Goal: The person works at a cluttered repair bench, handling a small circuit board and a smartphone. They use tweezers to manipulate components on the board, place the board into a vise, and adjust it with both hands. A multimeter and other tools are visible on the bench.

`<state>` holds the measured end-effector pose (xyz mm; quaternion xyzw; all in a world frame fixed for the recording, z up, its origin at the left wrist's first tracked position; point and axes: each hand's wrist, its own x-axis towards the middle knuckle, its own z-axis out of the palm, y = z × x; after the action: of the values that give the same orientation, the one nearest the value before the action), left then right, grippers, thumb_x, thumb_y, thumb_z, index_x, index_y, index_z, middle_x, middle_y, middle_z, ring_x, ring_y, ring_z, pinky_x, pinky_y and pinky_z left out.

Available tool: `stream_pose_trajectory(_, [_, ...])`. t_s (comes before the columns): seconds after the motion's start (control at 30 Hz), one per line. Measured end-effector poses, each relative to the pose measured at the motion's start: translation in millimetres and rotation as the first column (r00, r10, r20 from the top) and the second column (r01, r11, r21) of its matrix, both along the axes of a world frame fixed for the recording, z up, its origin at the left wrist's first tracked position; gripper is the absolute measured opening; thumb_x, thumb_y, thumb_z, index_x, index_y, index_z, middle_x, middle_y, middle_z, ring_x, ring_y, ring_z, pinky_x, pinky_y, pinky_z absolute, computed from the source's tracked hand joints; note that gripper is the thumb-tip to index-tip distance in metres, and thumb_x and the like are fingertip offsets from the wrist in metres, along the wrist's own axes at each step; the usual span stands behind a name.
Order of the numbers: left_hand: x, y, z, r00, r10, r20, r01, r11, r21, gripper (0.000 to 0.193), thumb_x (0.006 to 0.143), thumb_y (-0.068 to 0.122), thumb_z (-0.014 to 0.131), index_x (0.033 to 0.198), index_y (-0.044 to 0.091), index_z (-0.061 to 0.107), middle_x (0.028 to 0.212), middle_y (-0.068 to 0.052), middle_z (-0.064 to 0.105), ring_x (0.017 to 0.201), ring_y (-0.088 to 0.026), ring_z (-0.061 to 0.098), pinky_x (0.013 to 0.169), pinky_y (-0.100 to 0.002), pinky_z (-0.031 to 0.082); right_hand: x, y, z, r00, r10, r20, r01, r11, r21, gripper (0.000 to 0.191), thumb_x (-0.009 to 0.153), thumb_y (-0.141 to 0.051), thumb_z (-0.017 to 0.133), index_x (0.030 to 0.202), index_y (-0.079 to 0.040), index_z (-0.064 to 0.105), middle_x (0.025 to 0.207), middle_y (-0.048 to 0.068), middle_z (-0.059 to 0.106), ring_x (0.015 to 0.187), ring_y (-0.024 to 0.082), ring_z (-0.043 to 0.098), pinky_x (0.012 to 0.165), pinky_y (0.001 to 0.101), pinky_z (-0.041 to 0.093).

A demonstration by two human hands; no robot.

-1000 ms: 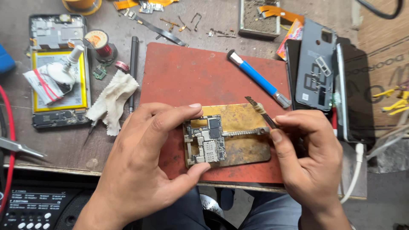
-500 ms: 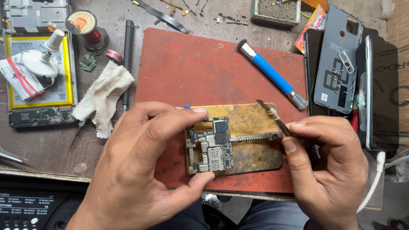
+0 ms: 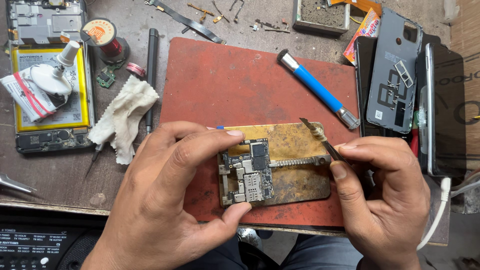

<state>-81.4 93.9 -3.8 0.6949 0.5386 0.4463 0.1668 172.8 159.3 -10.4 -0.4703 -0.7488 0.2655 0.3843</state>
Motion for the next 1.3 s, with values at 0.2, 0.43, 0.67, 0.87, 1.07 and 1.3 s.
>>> stream_pose_trajectory(0.2, [-0.5, -0.8, 1.1, 1.0, 0.003, -0.002, -0.003, 1.0, -0.015, 0.085, 0.064, 0.023, 0.093, 0.138, 0.012, 0.052, 0.118, -0.009, 0.065, 0.112, -0.029, 0.063, 0.093, -0.042, 0.054, -1.4, -0.1, 1.8, 1.0, -0.016, 0.007, 0.016, 1.0, -0.006, 0.023, 0.092, 0.004, 0.07, 0.112, 0.0, 0.059, 0.11, 0.011, 0.063, 0.085, 0.01, 0.064, 0.074, 0.0226, 0.055])
stream_pose_trajectory(0.43, [-0.3, -1.4, 3.8, 1.0, -0.006, -0.003, 0.006, 1.0, -0.001, 0.085, 0.063, 0.02, 0.092, 0.137, 0.011, 0.052, 0.118, -0.008, 0.067, 0.111, -0.029, 0.063, 0.095, -0.041, 0.053, -1.9, -0.9, 3.2, 1.0, -0.01, 0.007, 0.009, 1.0, 0.014, 0.023, 0.092, 0.003, 0.071, 0.112, -0.001, 0.06, 0.109, 0.009, 0.063, 0.082, 0.009, 0.063, 0.073, 0.0221, 0.053])
stream_pose_trajectory(0.67, [-0.9, -1.9, 5.9, 1.0, -0.024, 0.013, 0.024, 1.0, 0.003, 0.087, 0.063, 0.02, 0.092, 0.138, 0.009, 0.05, 0.123, -0.009, 0.065, 0.112, -0.029, 0.062, 0.097, -0.042, 0.051, -0.7, -1.4, 3.5, 0.999, -0.012, 0.051, 0.009, 0.998, 0.07, 0.022, 0.094, 0.002, 0.072, 0.112, -0.001, 0.061, 0.109, 0.009, 0.064, 0.086, 0.01, 0.062, 0.077, 0.0231, 0.051])
stream_pose_trajectory(0.87, [-3.1, -3.0, 6.8, 0.999, -0.041, 0.015, 0.041, 0.999, -0.011, 0.09, 0.065, 0.021, 0.092, 0.141, 0.01, 0.047, 0.128, -0.009, 0.065, 0.116, -0.029, 0.061, 0.1, -0.042, 0.05, 0.9, -1.4, 2.3, 0.999, 0.005, 0.054, -0.009, 0.996, 0.086, 0.021, 0.096, 0.002, 0.072, 0.114, -0.002, 0.062, 0.11, 0.008, 0.064, 0.086, 0.01, 0.062, 0.077, 0.0222, 0.051])
stream_pose_trajectory(1.07, [-3.5, -3.8, 7.4, 0.999, -0.046, 0.027, 0.047, 0.999, -0.028, 0.093, 0.065, 0.022, 0.093, 0.144, 0.01, 0.046, 0.127, -0.007, 0.065, 0.117, -0.028, 0.061, 0.101, -0.041, 0.05, 3.7, -2.2, 0.4, 0.998, 0.025, 0.062, -0.031, 0.994, 0.1, 0.021, 0.099, 0.001, 0.072, 0.117, -0.003, 0.062, 0.106, 0.007, 0.064, 0.084, 0.008, 0.062, 0.075, 0.0203, 0.051])
stream_pose_trajectory(1.3, [-5.3, -6.3, 5.8, 0.998, -0.047, 0.031, 0.048, 0.999, -0.022, 0.093, 0.068, 0.023, 0.093, 0.147, 0.011, 0.045, 0.127, -0.008, 0.065, 0.116, -0.028, 0.062, 0.102, -0.04, 0.051, 4.6, -1.3, 1.3, 0.997, 0.027, 0.069, -0.035, 0.993, 0.11, 0.019, 0.099, -0.001, 0.073, 0.114, -0.003, 0.063, 0.107, 0.006, 0.065, 0.082, 0.008, 0.062, 0.074, 0.0202, 0.05])
